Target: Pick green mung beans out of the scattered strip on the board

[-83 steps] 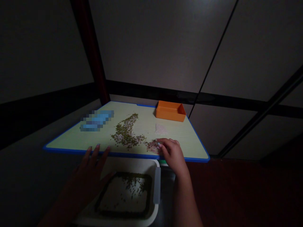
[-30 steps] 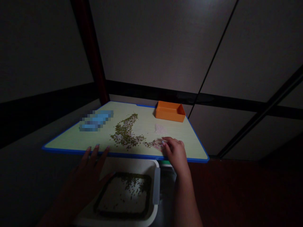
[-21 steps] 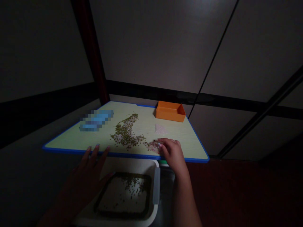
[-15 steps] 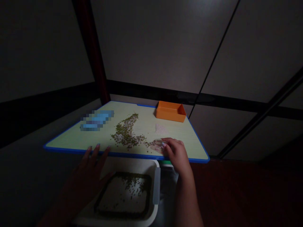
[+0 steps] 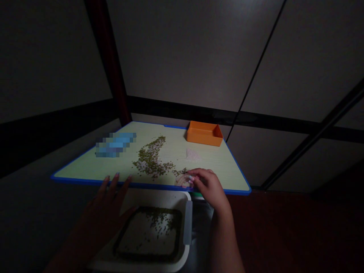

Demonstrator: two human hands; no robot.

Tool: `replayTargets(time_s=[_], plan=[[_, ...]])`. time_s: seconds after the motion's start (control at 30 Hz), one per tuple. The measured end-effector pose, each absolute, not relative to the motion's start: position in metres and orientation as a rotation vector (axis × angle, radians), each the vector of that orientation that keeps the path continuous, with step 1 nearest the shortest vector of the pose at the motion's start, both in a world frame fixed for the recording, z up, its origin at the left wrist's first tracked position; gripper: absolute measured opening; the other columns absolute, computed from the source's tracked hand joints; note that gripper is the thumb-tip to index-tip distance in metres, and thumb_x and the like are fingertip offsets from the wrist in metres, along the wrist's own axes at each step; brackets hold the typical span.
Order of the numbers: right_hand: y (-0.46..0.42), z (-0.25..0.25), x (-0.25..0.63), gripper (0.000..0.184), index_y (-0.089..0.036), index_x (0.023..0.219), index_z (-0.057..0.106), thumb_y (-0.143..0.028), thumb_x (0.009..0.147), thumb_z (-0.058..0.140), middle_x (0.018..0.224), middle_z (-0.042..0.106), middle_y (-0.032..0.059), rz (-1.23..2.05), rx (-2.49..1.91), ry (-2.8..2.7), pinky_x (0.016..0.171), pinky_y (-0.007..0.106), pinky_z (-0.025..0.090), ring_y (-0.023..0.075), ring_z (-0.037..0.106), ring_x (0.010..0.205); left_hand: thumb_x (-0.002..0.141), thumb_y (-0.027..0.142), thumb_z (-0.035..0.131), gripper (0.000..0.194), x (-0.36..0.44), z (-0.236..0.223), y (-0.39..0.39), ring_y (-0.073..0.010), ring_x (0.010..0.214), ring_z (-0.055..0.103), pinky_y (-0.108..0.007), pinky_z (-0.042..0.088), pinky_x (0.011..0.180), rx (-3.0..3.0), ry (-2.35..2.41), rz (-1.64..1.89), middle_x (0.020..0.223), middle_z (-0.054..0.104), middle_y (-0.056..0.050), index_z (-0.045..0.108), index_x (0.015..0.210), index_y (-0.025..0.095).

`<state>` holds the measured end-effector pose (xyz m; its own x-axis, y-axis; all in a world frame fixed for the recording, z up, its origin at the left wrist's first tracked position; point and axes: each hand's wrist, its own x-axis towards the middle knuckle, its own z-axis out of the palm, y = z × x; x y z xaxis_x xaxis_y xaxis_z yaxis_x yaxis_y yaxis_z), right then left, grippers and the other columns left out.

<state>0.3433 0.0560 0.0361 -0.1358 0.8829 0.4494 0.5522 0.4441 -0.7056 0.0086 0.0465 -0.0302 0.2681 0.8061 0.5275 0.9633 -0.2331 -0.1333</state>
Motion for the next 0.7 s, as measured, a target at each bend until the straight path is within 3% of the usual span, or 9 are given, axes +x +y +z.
replayTargets(time_s=[0.1,0.3,0.7], plan=[[0.0564,0.036,0.3443,0.026,-0.024,0.107,0.075,-0.015,0.092,0.055,0.11,0.078,0.0045,0.431,-1.283,-1.783,0.092,0.037,0.044,0.022,0.068,0.098,0.089,0.059,0.04,0.072,0.0094,-0.0287,0.0467,-0.0437,0.15,0.031,-0.061,0.051,0.1,-2.122,-1.59,-0.422,0.158,0.041,-0.025,0.042,0.148,0.017],[0.0593,0.0346,0.3432,0.026,-0.025,0.108,0.074,-0.014,0.093,0.056,0.111,0.078,0.0041,0.362,-1.344,-1.791,0.093,0.038,0.042,0.0222,0.068,0.099,0.089,0.058,0.04,0.072,0.01,-0.0287,0.046,-0.0425,0.151,0.03,-0.059,0.054,0.097,-2.089,-1.641,-0.361,0.16,0.039,-0.023,0.039,0.15,0.02],[0.0579,0.035,0.3374,0.026,-0.024,0.106,0.075,-0.013,0.092,0.057,0.11,0.078,0.004,0.404,-1.267,-1.811,0.092,0.037,0.044,0.0215,0.069,0.098,0.089,0.061,0.037,0.074,0.007,-0.0315,0.047,-0.0426,0.151,0.029,-0.061,0.049,0.104,-2.122,-1.609,-0.431,0.159,0.039,-0.024,0.04,0.149,0.018]])
